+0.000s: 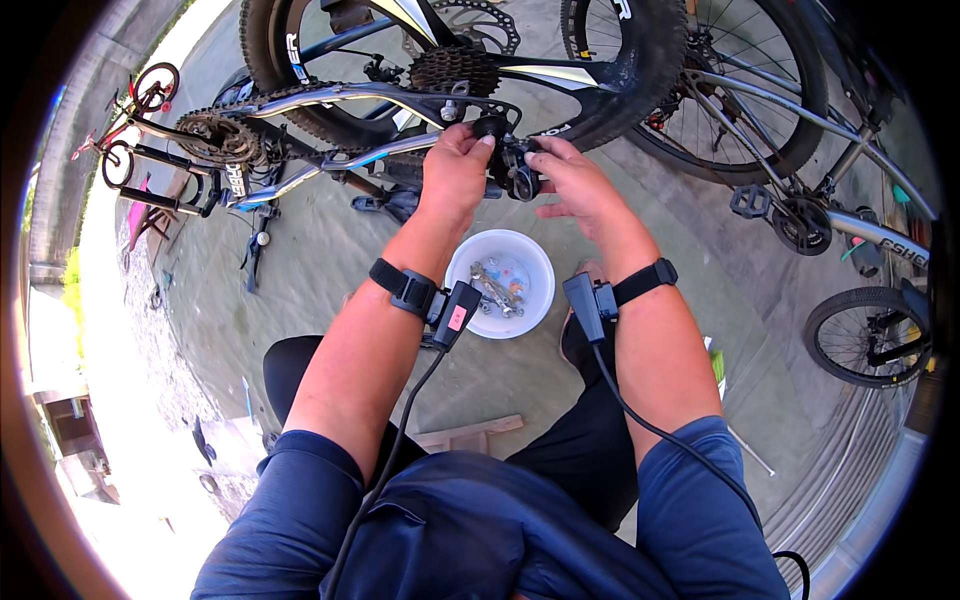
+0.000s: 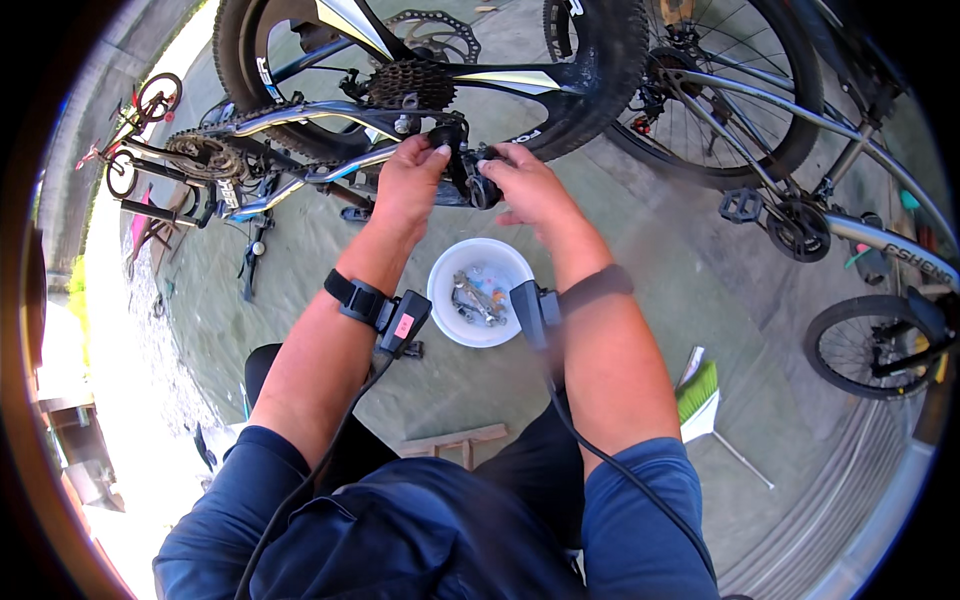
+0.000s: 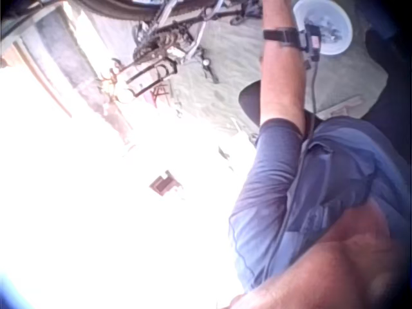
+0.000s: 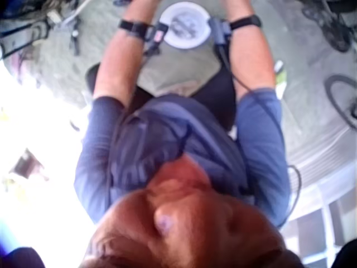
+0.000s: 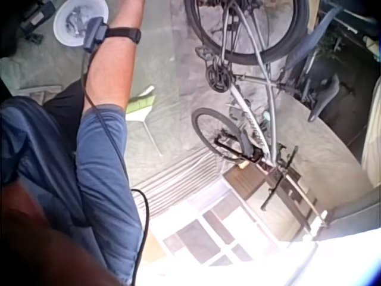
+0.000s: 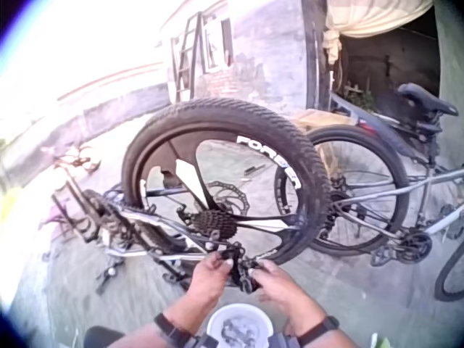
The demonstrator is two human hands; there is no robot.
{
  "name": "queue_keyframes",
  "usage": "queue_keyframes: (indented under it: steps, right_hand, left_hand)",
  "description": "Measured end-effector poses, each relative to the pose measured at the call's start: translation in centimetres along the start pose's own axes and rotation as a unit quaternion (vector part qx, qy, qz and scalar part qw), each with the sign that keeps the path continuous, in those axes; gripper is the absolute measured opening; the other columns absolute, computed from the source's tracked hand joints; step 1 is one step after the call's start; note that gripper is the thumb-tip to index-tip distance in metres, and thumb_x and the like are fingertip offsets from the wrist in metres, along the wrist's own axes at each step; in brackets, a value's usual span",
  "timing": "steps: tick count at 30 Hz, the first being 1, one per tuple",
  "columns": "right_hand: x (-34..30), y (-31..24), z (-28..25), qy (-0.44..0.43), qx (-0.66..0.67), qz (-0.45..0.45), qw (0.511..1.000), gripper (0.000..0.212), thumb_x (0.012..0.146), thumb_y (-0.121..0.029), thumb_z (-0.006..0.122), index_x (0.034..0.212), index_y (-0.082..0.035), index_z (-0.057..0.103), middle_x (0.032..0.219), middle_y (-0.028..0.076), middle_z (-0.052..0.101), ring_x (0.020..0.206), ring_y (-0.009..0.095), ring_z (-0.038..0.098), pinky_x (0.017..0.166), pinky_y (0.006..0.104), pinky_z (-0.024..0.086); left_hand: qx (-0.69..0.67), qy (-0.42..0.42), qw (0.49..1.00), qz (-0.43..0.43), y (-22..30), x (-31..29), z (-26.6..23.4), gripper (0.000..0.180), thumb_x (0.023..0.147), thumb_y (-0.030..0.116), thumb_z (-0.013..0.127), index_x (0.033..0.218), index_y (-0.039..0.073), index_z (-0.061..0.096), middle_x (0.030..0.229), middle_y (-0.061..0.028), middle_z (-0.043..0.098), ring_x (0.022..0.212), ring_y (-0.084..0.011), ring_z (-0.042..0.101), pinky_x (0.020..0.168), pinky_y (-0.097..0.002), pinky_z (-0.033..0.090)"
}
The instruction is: The person works on a bicycle's rear derailleur and chain by hand, moving the pulley and threading the chain around it while sitting outdoors.
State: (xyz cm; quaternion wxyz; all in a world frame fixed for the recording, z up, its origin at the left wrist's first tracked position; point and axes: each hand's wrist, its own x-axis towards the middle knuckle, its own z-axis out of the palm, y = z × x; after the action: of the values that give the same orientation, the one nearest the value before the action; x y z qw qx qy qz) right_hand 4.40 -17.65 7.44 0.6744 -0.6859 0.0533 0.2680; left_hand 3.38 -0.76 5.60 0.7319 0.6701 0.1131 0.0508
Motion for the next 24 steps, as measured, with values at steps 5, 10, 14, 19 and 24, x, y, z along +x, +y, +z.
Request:
queue_keyframes:
  steps: [5, 10, 14, 19, 24]
  right_hand:
    - [1.4, 0.5, 1.6, 0.053, -0.131, -0.036, 0.989, 0.063, 0.079, -0.044, 0.072, 0.126, -0.006, 0.056, 0.102, 0.011, 0.067, 0.082, 0.023, 0.065, 0.068, 0.0367, 0.053]
    - [4.4, 2.6, 0.6, 0.12, -0.28, -0.182, 0.935, 0.051, 0.075, -0.044, 0.073, 0.107, -0.004, 0.066, 0.089, 0.016, 0.068, 0.073, 0.031, 0.065, 0.069, 0.0393, 0.051]
    - [4.0, 1.8, 0.9, 0.124, -0.321, -0.178, 0.922, 0.042, 0.076, -0.04, 0.073, 0.097, -0.004, 0.069, 0.081, 0.016, 0.067, 0.072, 0.033, 0.064, 0.067, 0.0396, 0.05]
    - [3.8, 1.9, 0.8, 0.121, -0.246, -0.185, 0.944, 0.035, 0.077, -0.034, 0.073, 0.095, -0.004, 0.069, 0.083, 0.015, 0.068, 0.072, 0.029, 0.065, 0.066, 0.0372, 0.049]
    - [4.8, 3.0, 0.6, 0.125, -0.2, -0.213, 0.948, 0.033, 0.078, -0.032, 0.073, 0.095, -0.004, 0.071, 0.084, 0.014, 0.068, 0.073, 0.027, 0.065, 0.069, 0.0344, 0.05]
  left_hand:
    - [-0.031, -0.002, 0.999, 0.01, -0.3, 0.0, 0.1, 0.031, 0.092, 0.008, 0.06, 0.121, -0.004, 0.055, 0.101, -0.009, 0.067, 0.087, -0.0111, 0.06, 0.076, -0.0241, 0.047]
    - [-0.066, 0.003, 0.998, 0.02, -0.6, 0.0, 1.0, 0.036, 0.092, 0.014, 0.062, 0.123, -0.004, 0.054, 0.097, -0.0073, 0.066, 0.084, -0.0091, 0.058, 0.073, -0.0233, 0.046]
    - [-0.073, 0.028, 0.997, 0.011, -0.2, 0.0, 1.7, 0.035, 0.091, 0.016, 0.066, 0.119, -0.004, 0.056, 0.092, -0.0054, 0.064, 0.079, -0.0082, 0.056, 0.068, -0.0234, 0.045]
    - [-0.147, 0.023, 0.989, 0.017, -0.8, 0.4, 2.6, 0.028, 0.092, 0.015, 0.066, 0.113, -0.001, 0.059, 0.092, -0.0038, 0.064, 0.079, -0.0085, 0.055, 0.069, -0.0245, 0.046]
    - [-0.149, 0.009, 0.989, 0.004, -1.4, 0.9, 2.1, 0.023, 0.093, 0.015, 0.065, 0.108, -0.001, 0.06, 0.092, -0.0031, 0.065, 0.08, -0.0084, 0.055, 0.07, -0.0246, 0.046]
